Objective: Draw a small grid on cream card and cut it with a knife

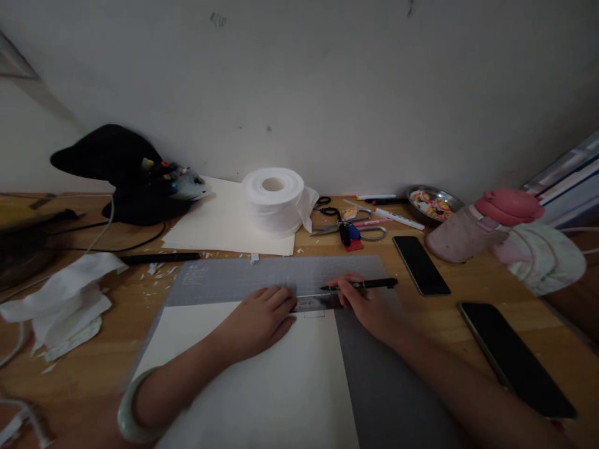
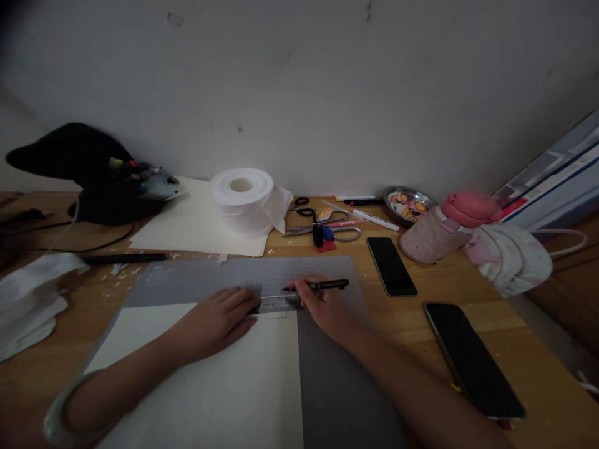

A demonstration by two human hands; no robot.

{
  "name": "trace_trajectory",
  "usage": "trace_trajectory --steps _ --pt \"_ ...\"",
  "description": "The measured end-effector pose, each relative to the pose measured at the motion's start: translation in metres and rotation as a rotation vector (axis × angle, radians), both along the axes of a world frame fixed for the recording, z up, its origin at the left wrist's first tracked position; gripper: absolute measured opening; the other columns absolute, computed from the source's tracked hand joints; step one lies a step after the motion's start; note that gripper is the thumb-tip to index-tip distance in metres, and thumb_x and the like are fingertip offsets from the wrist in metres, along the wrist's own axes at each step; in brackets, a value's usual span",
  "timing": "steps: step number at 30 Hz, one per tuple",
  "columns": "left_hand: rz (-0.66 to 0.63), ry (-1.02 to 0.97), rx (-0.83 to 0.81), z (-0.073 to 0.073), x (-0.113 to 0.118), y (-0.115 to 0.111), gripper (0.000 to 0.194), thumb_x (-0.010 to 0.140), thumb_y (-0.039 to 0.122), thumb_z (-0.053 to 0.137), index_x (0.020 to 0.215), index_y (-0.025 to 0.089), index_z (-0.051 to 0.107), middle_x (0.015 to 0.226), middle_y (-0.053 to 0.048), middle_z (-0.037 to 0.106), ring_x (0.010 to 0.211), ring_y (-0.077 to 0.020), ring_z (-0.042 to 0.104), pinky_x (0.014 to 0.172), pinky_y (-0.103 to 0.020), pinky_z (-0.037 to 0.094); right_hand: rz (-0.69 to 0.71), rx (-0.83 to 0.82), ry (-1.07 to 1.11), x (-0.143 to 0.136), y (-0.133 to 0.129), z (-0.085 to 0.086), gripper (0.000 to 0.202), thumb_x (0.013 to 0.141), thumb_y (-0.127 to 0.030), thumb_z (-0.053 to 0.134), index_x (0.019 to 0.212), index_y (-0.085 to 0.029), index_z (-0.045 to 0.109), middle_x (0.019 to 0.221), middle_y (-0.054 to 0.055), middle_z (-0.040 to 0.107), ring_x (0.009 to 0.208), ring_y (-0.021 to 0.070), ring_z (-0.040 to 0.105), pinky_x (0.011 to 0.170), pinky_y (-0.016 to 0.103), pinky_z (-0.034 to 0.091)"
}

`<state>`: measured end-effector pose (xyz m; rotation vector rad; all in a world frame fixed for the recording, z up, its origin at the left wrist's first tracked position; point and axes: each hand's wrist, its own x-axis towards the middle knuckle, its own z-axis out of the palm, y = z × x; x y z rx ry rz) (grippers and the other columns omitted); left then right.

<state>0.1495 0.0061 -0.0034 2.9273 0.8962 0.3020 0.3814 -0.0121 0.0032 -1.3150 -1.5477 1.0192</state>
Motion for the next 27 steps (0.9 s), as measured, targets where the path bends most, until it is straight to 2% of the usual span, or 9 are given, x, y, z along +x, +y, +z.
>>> trace_trajectory --steps 3,6,9,27 --pt "0.007 0.014 0.014 -0.0011 0.0002 -0.0007 0.028 0.092 0.031 0.038 0.107 0.014 0.055 0.097 -0.009 0.056 0.086 -0.0208 0.052 0.074 -0.034 0.044 -0.043 -0.117 0.093 -0.0027 0.0031 -0.0018 0.024 0.079 -0.045 0.051 0.079 -0.021 0.051 0.055 -0.005 0.048 0.048 0.0095 0.047 0.046 0.023 0.04" --pt "-0.043 0.057 0.016 0.0008 -0.0005 0.0 0.028 0.091 0.028 0.039 0.116 0.02 0.051 0.098 -0.008 0.054 0.087 -0.0211 0.051 0.073 -0.034 0.043 -0.05 -0.211 0.159 -0.0029 0.0056 -0.0022 0.027 0.074 -0.045 0.057 0.076 -0.021 0.044 0.053 -0.006 0.046 0.046 0.0093 0.046 0.045 0.023 0.039" --pt "-0.085 0.088 0.025 0.0037 -0.0007 0.0002 0.031 0.09 0.024 0.043 0.12 0.027 0.049 0.098 -0.007 0.054 0.086 -0.0213 0.049 0.072 -0.033 0.042 -0.034 -0.214 0.148 -0.0025 0.0065 -0.0015 0.029 0.074 -0.047 0.056 0.074 -0.021 0.044 0.056 -0.005 0.047 0.048 0.0092 0.047 0.047 0.024 0.04" --pt "-0.096 0.087 0.048 0.0039 -0.001 0.0001 0.036 0.09 0.021 0.042 0.124 0.027 0.047 0.097 -0.007 0.053 0.085 -0.0207 0.047 0.071 -0.032 0.041 -0.052 -0.23 0.188 -0.0016 0.0087 -0.0022 0.03 0.073 -0.047 0.057 0.075 -0.021 0.043 0.054 -0.006 0.048 0.05 0.0095 0.049 0.05 0.025 0.042"
